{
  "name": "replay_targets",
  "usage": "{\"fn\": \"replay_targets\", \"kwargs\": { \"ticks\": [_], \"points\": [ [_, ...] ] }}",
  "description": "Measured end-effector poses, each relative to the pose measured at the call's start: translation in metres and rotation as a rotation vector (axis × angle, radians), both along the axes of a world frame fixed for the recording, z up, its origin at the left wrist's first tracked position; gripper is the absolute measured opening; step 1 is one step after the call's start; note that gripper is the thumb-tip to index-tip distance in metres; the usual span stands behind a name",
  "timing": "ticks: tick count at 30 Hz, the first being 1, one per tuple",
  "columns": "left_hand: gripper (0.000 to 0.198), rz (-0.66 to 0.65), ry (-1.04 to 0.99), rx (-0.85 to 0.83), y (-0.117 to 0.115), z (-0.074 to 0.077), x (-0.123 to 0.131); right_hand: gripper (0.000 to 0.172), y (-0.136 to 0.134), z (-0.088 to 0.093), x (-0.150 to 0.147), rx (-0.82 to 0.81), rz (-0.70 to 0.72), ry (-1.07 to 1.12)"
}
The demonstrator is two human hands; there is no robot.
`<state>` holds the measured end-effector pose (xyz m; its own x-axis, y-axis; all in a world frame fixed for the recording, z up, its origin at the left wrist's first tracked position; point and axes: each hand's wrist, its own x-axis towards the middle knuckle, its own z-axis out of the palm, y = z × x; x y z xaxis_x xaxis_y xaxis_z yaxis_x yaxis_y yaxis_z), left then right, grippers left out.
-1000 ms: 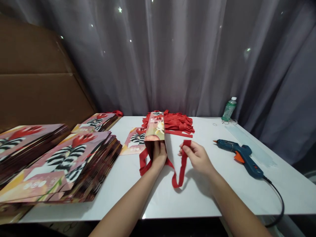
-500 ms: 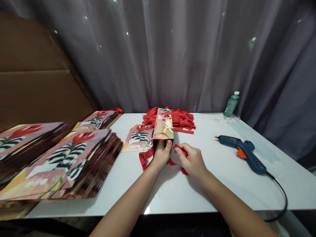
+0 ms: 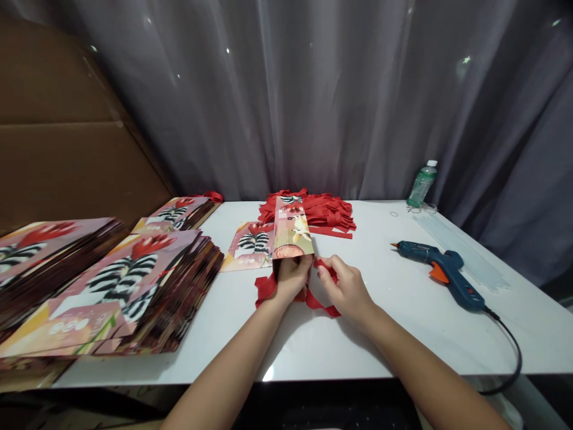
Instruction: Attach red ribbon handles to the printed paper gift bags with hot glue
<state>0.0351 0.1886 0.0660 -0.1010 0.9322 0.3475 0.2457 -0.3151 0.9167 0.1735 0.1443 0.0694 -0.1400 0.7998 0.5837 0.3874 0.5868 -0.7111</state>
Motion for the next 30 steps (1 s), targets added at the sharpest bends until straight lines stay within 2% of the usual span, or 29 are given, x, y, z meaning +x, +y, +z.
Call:
{"fn": "replay_targets", "kwargs": {
  "ticks": [4,9,17,24,30],
  "points": [
    [0.056,-0.053,-0.027,-0.006,0.0005,-0.0012,-0.0015,0.015,-0.0012,-0.0009,-0.0008,0.018,0.04,-0.019],
    [0.052,-0.056,-0.037,-0.016,-0.0017,-0.0001,-0.0022,0.011,-0.0009,-0.0036,0.0001,0.086,0.091,-0.033],
    [0.046,-0.017,-0.029,-0.024,-0.0069,0.0018,0.001,0.013,-0.0006,-0.0066,-0.0004,0.165,0.011,-0.06],
    [0.053,-0.035,-0.023,-0.039,-0.005,-0.0021,0.0022,0.015,-0.0001,-0.0094,-0.0012,0.244,-0.079,-0.14],
    [0.052,-0.07,0.003,-0.048,-0.003,-0.0053,0.0035,0.019,0.0003,-0.0077,0.0,0.268,-0.117,-0.222]
  ]
}}
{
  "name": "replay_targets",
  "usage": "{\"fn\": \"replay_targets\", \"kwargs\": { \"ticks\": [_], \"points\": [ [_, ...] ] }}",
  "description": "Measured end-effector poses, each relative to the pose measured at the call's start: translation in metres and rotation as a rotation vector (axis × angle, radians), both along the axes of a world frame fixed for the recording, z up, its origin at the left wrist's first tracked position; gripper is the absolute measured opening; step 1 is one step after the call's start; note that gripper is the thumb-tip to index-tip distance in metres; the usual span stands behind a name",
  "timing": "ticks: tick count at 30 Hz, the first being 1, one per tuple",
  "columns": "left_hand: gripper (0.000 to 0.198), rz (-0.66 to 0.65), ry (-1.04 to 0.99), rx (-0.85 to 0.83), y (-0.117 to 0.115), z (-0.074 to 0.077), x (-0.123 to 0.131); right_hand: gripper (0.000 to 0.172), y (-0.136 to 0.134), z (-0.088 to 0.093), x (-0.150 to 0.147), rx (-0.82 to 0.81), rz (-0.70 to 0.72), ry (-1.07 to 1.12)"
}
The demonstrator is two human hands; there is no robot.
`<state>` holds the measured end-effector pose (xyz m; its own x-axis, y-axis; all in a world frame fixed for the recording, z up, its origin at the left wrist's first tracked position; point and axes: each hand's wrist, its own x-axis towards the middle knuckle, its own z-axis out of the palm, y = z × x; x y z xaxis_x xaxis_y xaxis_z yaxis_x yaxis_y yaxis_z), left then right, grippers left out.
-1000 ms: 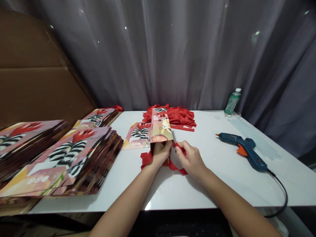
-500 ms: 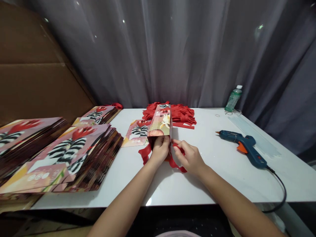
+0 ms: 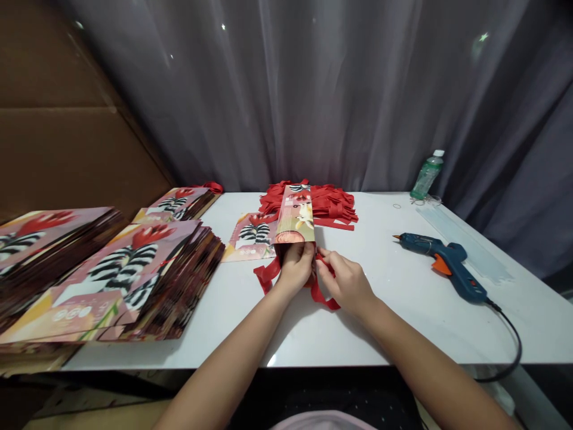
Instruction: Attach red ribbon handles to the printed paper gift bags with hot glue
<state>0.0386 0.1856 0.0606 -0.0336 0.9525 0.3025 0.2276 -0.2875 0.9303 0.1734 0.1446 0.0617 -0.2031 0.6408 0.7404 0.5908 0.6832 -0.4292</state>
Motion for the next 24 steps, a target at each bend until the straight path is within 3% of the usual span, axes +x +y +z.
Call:
{"fn": "replay_targets", "kwargs": {
  "ticks": [7,14,24],
  "points": [
    [0.042,-0.063,0.032,-0.002,0.001,0.006,0.005,0.022,-0.004,0.01,0.001,-0.143,-0.015,-0.003],
    [0.037,-0.063,-0.012,-0.003,-0.004,0.008,0.011,0.022,0.003,0.01,0.011,-0.17,-0.04,0.001],
    [0.046,-0.141,-0.059,-0.06,-0.006,0.006,0.017,0.047,0.012,0.019,0.026,-0.415,-0.015,0.065]
  ]
}}
